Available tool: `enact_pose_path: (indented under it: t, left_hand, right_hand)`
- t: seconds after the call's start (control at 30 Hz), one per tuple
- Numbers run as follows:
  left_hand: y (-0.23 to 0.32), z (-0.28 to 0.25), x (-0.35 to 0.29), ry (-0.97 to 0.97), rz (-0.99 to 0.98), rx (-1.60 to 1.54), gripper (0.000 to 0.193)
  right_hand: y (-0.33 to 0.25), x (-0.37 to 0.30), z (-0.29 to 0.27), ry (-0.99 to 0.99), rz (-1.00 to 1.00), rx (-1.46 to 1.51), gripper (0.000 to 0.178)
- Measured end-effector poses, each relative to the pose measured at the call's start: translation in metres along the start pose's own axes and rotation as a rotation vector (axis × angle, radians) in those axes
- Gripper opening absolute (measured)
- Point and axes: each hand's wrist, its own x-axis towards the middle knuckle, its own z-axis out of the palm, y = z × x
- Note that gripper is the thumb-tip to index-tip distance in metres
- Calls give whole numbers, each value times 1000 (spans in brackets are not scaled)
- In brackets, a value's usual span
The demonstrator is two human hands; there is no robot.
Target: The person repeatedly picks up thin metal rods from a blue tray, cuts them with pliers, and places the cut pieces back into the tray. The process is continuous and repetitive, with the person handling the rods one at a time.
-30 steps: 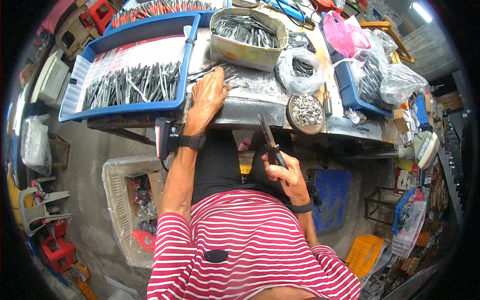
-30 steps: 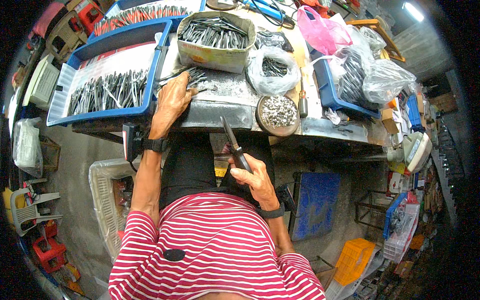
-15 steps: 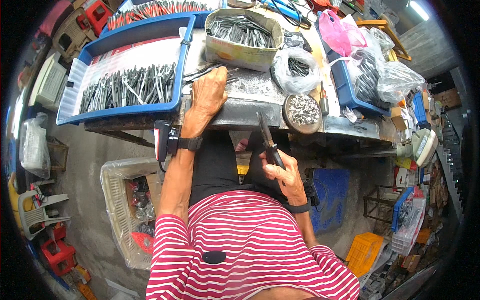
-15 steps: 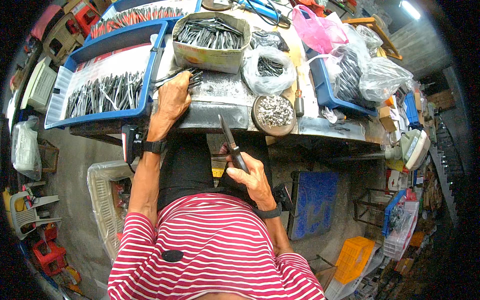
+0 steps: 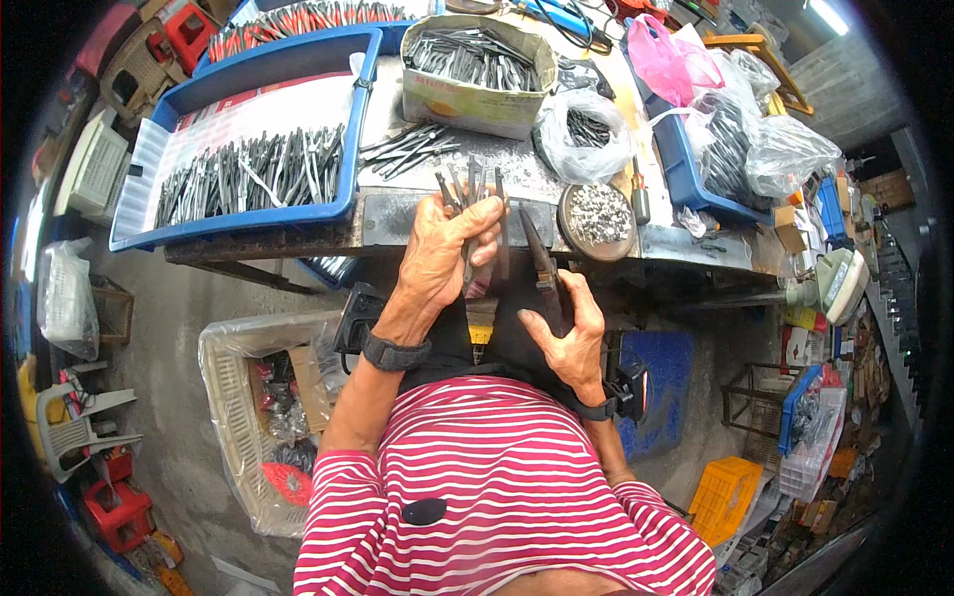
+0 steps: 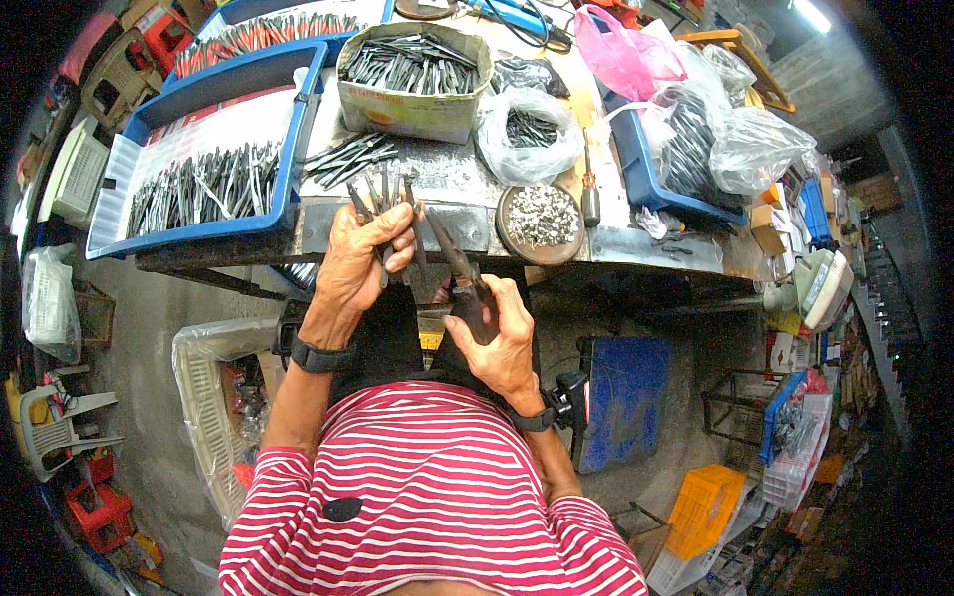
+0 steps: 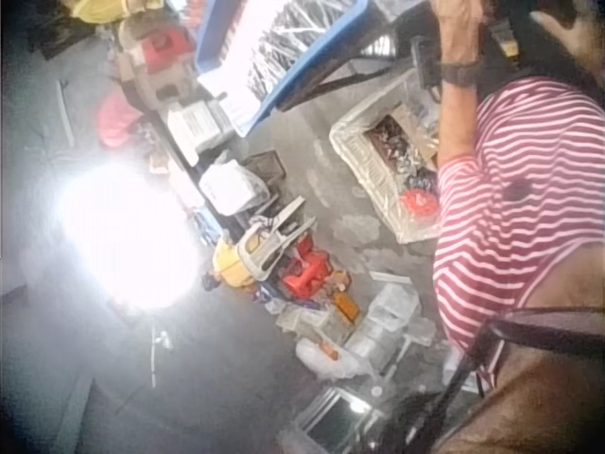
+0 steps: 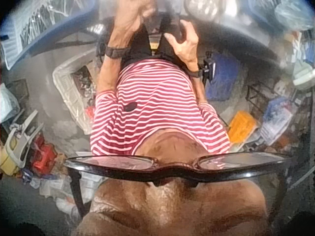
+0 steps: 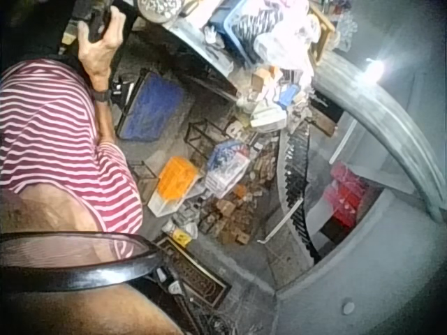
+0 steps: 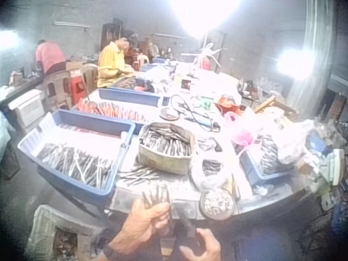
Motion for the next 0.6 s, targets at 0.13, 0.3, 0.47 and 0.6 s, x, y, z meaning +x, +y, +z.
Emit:
enact_pose_path:
  t: [0.13,0.3,0.47,0.6]
  left_hand:
    - [-1,-1,-7,-2,-58,-70,13]
    - [-1,-4,-8,11,-94,-77,14]
    - [-4,-7,-8,15,-88,-94,13]
    - [-7,-9,-8,26,-97,-104,12]
  right_hand:
    - [3,3,3,74,-162,-160,52]
    - [7,2,5,133,-211,-271,54]
    - [8,2,6,146,-214,-285,55]
    - [8,1,6,150,-204,-267,55]
